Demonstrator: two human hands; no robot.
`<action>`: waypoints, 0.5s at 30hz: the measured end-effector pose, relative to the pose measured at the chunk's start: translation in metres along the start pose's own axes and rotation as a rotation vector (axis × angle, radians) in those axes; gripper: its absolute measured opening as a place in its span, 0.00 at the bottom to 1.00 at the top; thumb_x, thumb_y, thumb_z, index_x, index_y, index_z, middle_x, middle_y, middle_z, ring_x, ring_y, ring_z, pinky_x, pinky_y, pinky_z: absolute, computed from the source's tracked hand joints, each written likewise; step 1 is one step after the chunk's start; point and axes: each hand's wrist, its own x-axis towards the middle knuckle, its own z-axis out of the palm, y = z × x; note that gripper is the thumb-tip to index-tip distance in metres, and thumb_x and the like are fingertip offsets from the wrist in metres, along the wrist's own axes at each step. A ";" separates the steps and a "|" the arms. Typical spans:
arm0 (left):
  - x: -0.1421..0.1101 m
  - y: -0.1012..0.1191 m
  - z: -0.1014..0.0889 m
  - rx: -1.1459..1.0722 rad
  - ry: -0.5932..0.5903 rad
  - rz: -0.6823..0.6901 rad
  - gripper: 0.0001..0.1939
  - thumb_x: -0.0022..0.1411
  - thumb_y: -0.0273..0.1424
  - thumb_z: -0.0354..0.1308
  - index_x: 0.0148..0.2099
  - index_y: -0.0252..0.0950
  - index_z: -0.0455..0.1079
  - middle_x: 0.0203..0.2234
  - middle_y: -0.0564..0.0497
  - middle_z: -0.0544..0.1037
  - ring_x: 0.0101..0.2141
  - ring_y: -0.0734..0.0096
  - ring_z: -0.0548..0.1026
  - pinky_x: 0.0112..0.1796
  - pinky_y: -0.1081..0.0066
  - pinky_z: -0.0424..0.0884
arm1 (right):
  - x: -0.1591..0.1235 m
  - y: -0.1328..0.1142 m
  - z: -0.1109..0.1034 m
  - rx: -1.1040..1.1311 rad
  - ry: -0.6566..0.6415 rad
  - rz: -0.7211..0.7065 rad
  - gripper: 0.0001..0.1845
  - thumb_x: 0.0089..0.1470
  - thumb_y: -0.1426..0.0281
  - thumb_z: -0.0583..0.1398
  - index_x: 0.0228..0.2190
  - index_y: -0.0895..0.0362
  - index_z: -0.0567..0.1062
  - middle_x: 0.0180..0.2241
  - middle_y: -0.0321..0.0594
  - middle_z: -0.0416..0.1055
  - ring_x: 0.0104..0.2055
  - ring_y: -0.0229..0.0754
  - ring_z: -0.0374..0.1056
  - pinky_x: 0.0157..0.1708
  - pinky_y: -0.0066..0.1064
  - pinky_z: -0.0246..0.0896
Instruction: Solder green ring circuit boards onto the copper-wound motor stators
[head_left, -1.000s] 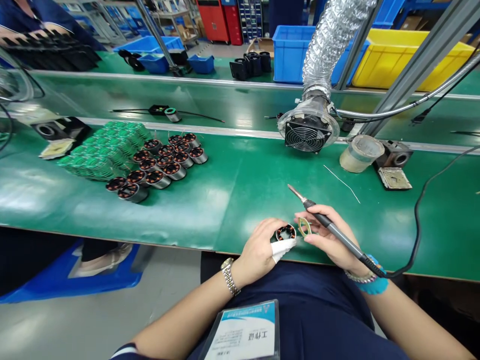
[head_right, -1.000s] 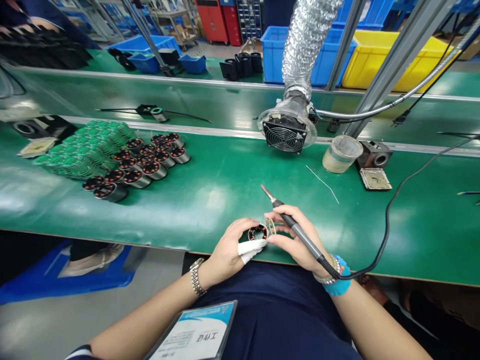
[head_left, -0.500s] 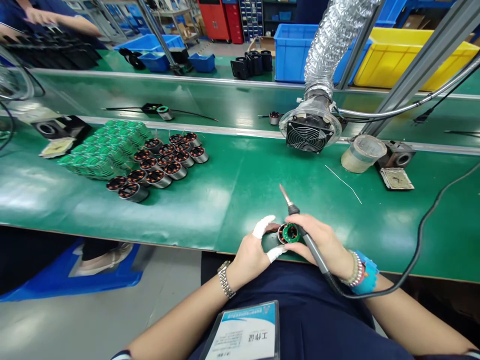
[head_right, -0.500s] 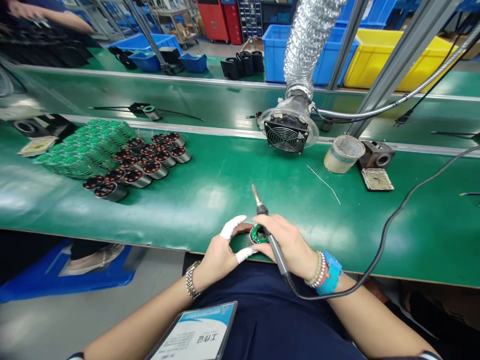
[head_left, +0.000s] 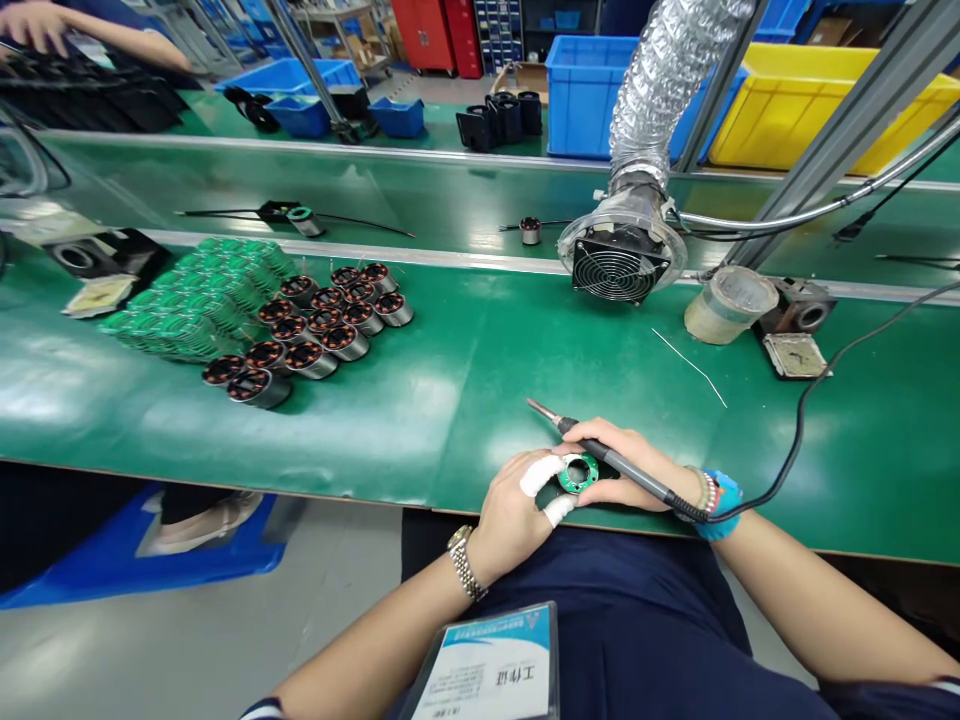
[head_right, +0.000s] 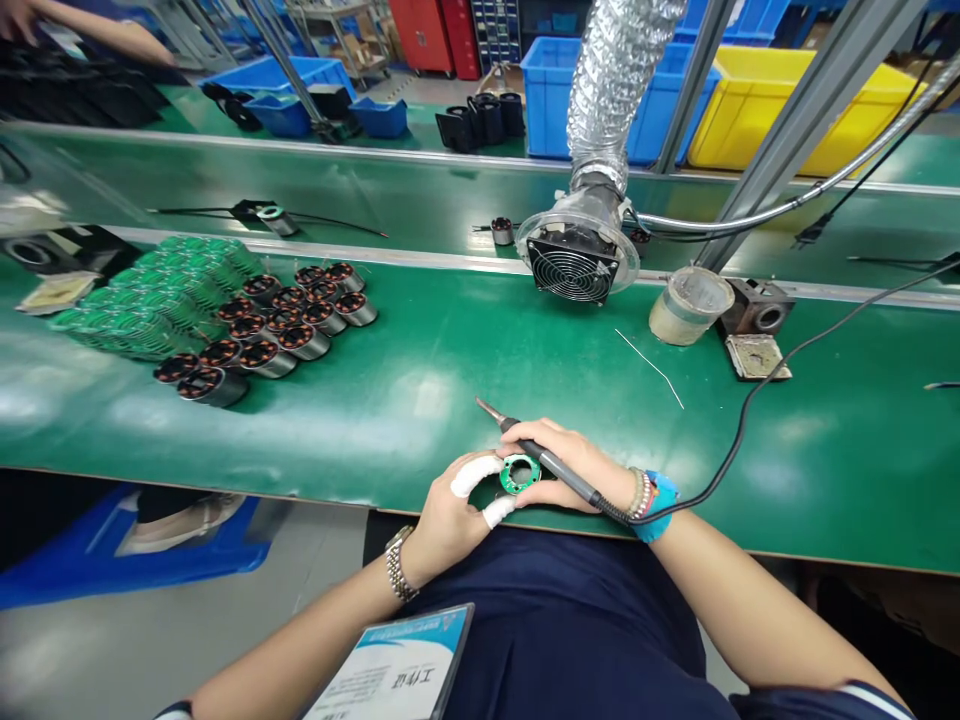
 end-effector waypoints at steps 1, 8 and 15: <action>0.001 0.000 0.000 0.002 -0.004 0.034 0.17 0.55 0.30 0.59 0.47 0.37 0.64 0.41 0.45 0.75 0.42 0.62 0.73 0.43 0.62 0.71 | 0.001 0.002 -0.001 0.009 -0.016 -0.002 0.30 0.45 0.60 0.65 0.48 0.55 0.62 0.43 0.42 0.67 0.45 0.42 0.66 0.44 0.34 0.63; 0.001 -0.001 0.000 0.006 -0.020 0.081 0.13 0.55 0.29 0.59 0.44 0.37 0.66 0.40 0.45 0.76 0.42 0.63 0.73 0.43 0.62 0.70 | -0.005 0.002 0.001 -0.025 0.073 -0.038 0.31 0.44 0.60 0.65 0.48 0.54 0.62 0.43 0.43 0.68 0.45 0.43 0.67 0.44 0.34 0.63; 0.000 -0.002 0.001 0.010 -0.029 0.093 0.14 0.54 0.28 0.60 0.44 0.37 0.66 0.40 0.45 0.76 0.43 0.63 0.72 0.43 0.63 0.69 | -0.009 0.000 0.004 0.002 0.136 -0.029 0.26 0.45 0.60 0.64 0.45 0.54 0.63 0.38 0.39 0.70 0.39 0.38 0.69 0.39 0.29 0.64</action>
